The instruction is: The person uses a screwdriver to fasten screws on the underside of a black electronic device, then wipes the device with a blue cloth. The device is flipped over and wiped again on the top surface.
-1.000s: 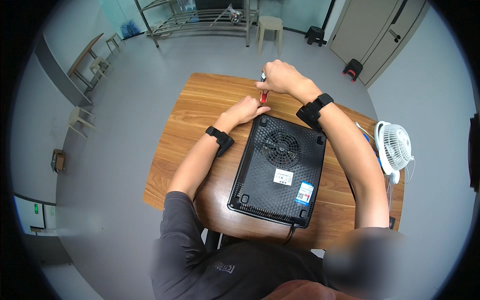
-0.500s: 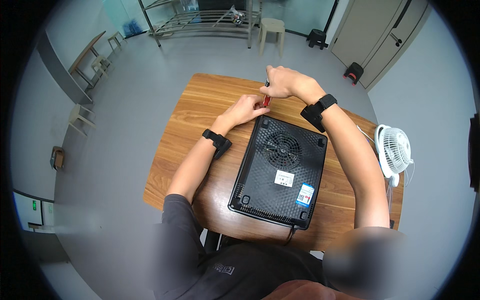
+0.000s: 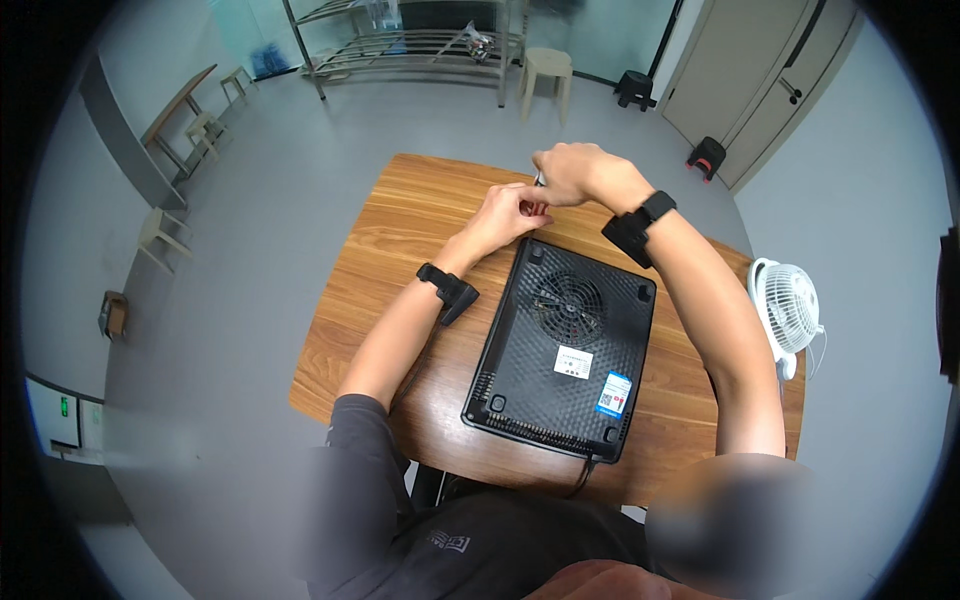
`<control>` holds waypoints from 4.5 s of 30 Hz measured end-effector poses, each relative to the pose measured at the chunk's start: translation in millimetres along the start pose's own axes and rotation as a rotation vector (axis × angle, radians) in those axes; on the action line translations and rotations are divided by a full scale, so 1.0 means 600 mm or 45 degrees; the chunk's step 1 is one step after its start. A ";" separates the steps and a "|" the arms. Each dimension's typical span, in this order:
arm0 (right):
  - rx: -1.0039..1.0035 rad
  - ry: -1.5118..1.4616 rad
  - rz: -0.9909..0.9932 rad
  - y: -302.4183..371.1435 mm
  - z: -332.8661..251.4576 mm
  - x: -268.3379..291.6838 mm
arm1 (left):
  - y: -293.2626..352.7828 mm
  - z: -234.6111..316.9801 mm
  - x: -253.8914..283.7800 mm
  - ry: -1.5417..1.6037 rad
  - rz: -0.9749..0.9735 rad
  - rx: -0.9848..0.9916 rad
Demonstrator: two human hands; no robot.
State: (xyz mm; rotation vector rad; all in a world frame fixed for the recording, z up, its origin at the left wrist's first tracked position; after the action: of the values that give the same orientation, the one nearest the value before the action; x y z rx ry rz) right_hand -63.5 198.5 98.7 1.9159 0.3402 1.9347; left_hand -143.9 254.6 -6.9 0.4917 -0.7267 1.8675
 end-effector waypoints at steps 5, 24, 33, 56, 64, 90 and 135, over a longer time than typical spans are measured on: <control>0.106 0.057 -0.006 -0.008 0.013 -0.005 | -0.007 0.000 0.004 0.001 -0.023 0.011; -0.058 0.111 -0.095 -0.014 0.004 -0.006 | -0.016 -0.006 0.008 0.130 0.077 -0.058; 0.293 -0.012 0.157 -0.011 0.013 -0.019 | -0.008 -0.008 0.016 0.183 -0.052 0.117; -0.043 0.114 0.005 -0.016 0.017 -0.018 | -0.028 0.020 0.012 0.273 -0.056 0.001; 0.064 0.029 0.049 -0.001 0.027 -0.024 | -0.035 0.010 0.012 0.115 -0.136 0.033; 0.311 0.102 0.219 -0.015 0.030 -0.027 | -0.020 -0.039 0.007 0.289 -0.202 0.004; 0.251 0.033 0.093 -0.015 0.008 -0.030 | -0.012 -0.019 0.011 0.182 -0.324 -0.025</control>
State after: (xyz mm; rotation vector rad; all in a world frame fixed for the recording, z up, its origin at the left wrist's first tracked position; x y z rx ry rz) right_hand -58.0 197.8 78.8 2.0534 0.4919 2.0409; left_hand -139.9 269.1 -9.1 0.4133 -0.5589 1.6371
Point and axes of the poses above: each hand's wrist, its own y-axis away from the middle knuckle, its own x-axis out of the back of the hand, z = x × y, the point moved 6 cm from there along -y, towards the middle knuckle, and after that the axes turned 13 degrees about -z, right-handed, at the moved point
